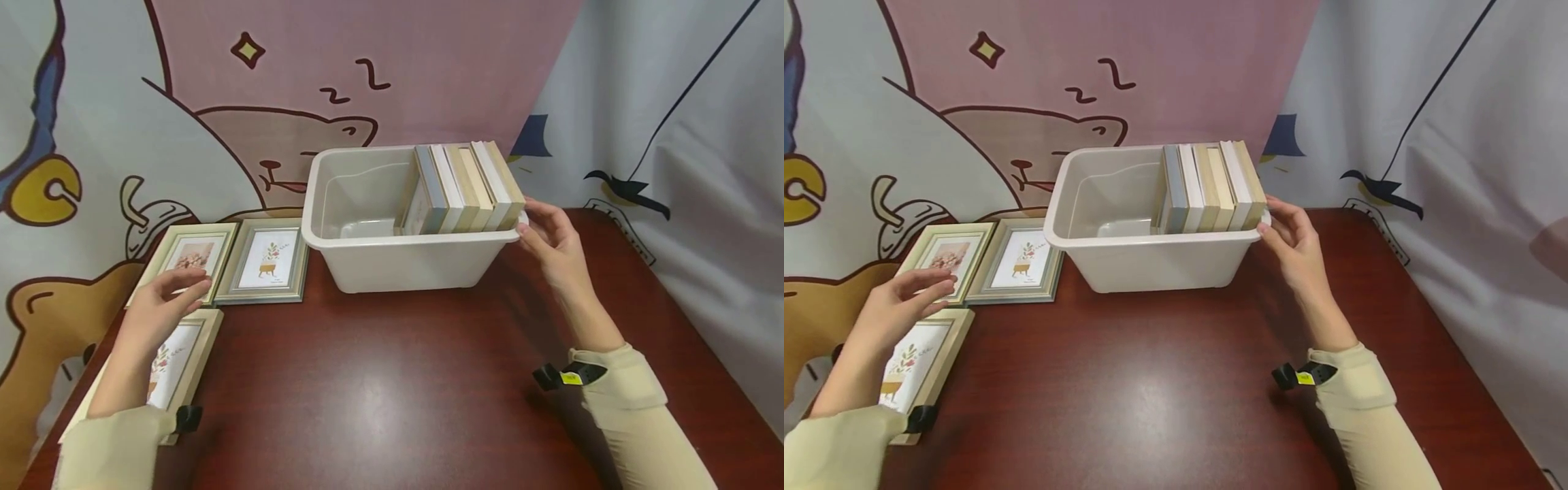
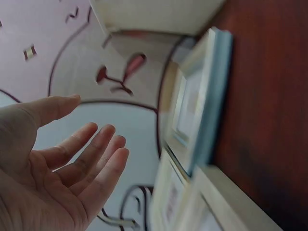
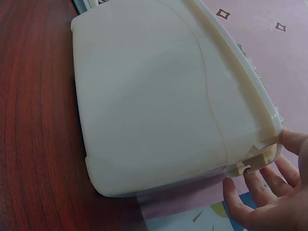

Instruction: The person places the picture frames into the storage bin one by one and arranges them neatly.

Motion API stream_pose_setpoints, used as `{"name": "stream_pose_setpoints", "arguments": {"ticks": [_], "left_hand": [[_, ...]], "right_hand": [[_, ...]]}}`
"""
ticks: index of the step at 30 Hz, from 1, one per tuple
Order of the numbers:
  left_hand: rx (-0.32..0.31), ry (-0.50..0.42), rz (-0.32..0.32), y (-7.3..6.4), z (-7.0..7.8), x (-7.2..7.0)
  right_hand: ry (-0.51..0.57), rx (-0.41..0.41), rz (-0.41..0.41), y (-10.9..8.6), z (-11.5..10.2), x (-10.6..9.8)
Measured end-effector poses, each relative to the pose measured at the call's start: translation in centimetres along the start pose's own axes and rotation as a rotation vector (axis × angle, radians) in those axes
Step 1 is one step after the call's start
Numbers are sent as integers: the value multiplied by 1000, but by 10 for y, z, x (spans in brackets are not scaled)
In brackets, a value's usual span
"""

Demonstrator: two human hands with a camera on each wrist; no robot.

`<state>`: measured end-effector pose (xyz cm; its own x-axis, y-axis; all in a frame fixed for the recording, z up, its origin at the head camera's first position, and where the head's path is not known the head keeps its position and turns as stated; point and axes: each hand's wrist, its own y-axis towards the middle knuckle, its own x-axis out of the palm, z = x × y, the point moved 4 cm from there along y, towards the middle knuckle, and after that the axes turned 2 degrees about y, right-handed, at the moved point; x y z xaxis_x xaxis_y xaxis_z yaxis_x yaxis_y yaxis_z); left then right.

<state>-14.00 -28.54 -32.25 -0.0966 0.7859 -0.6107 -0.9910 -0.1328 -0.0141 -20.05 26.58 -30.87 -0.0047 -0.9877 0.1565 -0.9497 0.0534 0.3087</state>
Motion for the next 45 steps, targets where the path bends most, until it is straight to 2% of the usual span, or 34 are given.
{"name": "stream_pose_setpoints", "arguments": {"ticks": [8, 14, 17, 20, 24, 31, 37, 42, 45], "left_hand": [[-122, 41, 22, -15, -49, -1], [-153, 35, 51, -22, -71, 4], [-139, 108, 52, -24, -78, 5], [-146, 222, 57, -25, -83, 6], [-178, 304, 46, -26, -85, 11], [-128, 383, 45, -22, -79, 19], [-140, 435, 51, -19, -77, 21], [-139, 470, 43, -25, -71, 22], [-98, 480, 60, -33, -60, 20]], "right_hand": [[2, -6, -2, 1, 0, 0], [6, -8, 1, 1, 1, 0], [11, -11, 1, 1, 1, 1], [15, -9, 2, 1, 1, 2], [21, -7, 9, 1, 1, 2], [27, -12, 8, 0, 1, 2], [31, -18, 3, 1, 1, 2], [24, -14, -5, 0, 1, 2], [18, -12, -4, 0, 0, 1]]}}
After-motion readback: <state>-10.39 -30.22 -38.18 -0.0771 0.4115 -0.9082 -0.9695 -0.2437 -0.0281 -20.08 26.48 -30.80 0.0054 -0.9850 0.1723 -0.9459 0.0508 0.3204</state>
